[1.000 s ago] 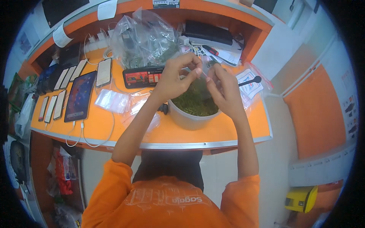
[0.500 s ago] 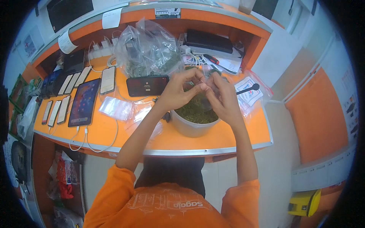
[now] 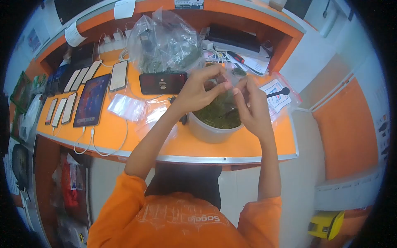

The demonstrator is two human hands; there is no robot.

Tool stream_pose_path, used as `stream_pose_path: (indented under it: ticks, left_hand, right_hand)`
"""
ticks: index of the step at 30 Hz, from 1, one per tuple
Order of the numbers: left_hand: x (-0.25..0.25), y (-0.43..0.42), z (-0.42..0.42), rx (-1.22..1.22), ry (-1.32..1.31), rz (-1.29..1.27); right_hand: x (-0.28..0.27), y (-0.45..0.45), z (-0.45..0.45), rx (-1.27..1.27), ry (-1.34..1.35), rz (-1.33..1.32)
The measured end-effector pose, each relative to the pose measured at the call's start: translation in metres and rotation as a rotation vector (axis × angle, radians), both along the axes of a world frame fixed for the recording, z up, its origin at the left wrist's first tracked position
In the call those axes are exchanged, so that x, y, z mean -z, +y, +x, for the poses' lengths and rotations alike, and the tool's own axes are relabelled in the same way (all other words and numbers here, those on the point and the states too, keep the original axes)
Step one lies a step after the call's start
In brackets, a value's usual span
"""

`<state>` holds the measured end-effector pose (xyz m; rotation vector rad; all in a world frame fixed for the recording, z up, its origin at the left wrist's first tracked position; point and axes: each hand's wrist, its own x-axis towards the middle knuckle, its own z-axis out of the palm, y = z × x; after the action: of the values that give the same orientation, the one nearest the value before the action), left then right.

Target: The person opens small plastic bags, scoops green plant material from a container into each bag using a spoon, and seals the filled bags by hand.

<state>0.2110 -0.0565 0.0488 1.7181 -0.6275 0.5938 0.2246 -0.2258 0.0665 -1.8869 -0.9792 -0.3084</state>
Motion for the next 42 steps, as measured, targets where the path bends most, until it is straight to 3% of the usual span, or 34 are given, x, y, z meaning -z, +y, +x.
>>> stream_pose_path:
  ticks: [4,11,17,23,25,28,30,32,35,42]
  left_hand:
    - [0.002,0.001,0.004,-0.016,-0.024,-0.006]
    - [0.002,0.002,0.004,-0.013,-0.03,-0.058]
    - [0.006,-0.001,0.006,0.029,0.004,-0.137]
    - [0.005,0.003,0.003,-0.012,-0.012,-0.053]
    - [0.002,0.007,0.003,0.013,0.013,-0.02]
    - [0.008,0.024,0.004,-0.275,-0.107,0.049]
    - [0.021,0.049,-0.004,-0.585,-0.157,0.168]
    - [0.063,0.07,-0.012,-0.864,0.016,0.634]
    - [0.091,0.07,-0.031,-0.971,0.165,1.017]
    - [0.096,0.073,-0.029,-1.075,0.078,1.166]
  right_hand:
    - [0.001,-0.004,-0.001,-0.012,0.119,0.015]
    - [0.003,-0.009,-0.005,-0.013,0.045,0.027]
    - [0.005,-0.012,-0.005,-0.042,0.149,0.06]
    - [0.005,-0.02,-0.009,0.074,-0.005,-0.08]
    - [0.009,-0.021,-0.003,0.031,0.003,0.002]
    - [0.007,-0.018,-0.006,0.015,0.07,0.108]
    - [0.006,-0.019,-0.007,0.019,0.113,0.155]
    - [0.008,-0.023,-0.005,0.016,0.136,0.185]
    - [0.01,-0.025,0.001,0.006,0.143,0.212]
    - [0.008,-0.02,-0.007,0.032,0.137,0.212]
